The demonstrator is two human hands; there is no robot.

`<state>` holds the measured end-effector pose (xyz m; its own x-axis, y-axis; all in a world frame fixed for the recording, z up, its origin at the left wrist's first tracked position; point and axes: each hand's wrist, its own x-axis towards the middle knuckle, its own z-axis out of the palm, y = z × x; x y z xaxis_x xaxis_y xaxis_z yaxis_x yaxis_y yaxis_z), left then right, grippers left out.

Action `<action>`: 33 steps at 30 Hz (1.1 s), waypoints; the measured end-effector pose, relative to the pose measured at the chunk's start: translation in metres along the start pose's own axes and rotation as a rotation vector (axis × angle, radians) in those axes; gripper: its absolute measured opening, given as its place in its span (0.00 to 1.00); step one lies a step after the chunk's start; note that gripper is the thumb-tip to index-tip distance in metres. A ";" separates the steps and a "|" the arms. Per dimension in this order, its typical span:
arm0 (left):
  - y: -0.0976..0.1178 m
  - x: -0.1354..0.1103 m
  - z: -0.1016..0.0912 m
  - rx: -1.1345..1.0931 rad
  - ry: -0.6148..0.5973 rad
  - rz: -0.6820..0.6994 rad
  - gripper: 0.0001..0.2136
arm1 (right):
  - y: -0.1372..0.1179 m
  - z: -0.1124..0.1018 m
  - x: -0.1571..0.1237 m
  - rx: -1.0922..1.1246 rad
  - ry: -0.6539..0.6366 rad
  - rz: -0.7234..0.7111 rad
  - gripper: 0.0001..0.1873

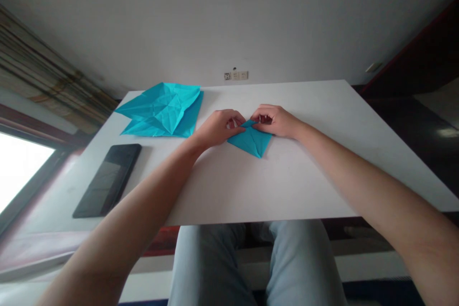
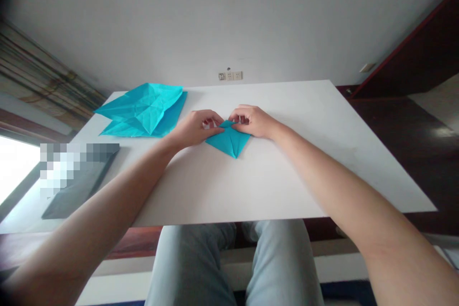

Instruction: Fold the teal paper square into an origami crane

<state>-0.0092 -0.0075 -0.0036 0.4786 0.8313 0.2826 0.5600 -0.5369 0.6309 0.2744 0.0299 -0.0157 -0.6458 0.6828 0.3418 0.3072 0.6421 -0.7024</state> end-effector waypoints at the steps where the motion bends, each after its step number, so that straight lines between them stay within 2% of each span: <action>1: -0.002 0.001 0.000 0.020 0.019 0.010 0.07 | 0.000 0.000 0.000 0.003 -0.005 0.003 0.10; 3: -0.005 0.002 0.000 0.066 0.071 0.043 0.05 | 0.000 0.000 -0.001 0.009 -0.012 0.002 0.10; 6: -0.008 0.003 -0.002 0.103 0.118 0.070 0.08 | 0.000 0.000 -0.001 -0.005 -0.015 -0.017 0.09; 10: -0.007 0.001 -0.005 0.061 0.062 0.088 0.12 | -0.001 -0.001 -0.002 -0.034 -0.013 -0.015 0.09; 15: 0.000 -0.003 -0.011 0.007 -0.042 0.127 0.11 | -0.002 -0.002 -0.003 -0.037 -0.049 -0.002 0.12; 18: 0.001 -0.003 -0.012 -0.001 -0.042 0.100 0.13 | -0.004 -0.001 -0.003 -0.014 -0.049 0.015 0.09; 21: 0.000 -0.001 -0.010 -0.010 -0.042 0.067 0.10 | -0.005 -0.001 -0.003 -0.001 -0.045 0.025 0.08; 26: -0.004 0.000 -0.008 0.011 -0.025 0.060 0.08 | -0.003 -0.002 -0.002 -0.013 -0.043 0.036 0.11; 33: 0.001 -0.002 -0.007 0.061 -0.035 0.007 0.12 | 0.000 -0.002 0.001 -0.025 -0.014 0.074 0.16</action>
<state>-0.0137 -0.0086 0.0017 0.5058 0.8224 0.2606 0.5961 -0.5516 0.5834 0.2750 0.0312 -0.0144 -0.6307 0.7235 0.2807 0.3715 0.5990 -0.7094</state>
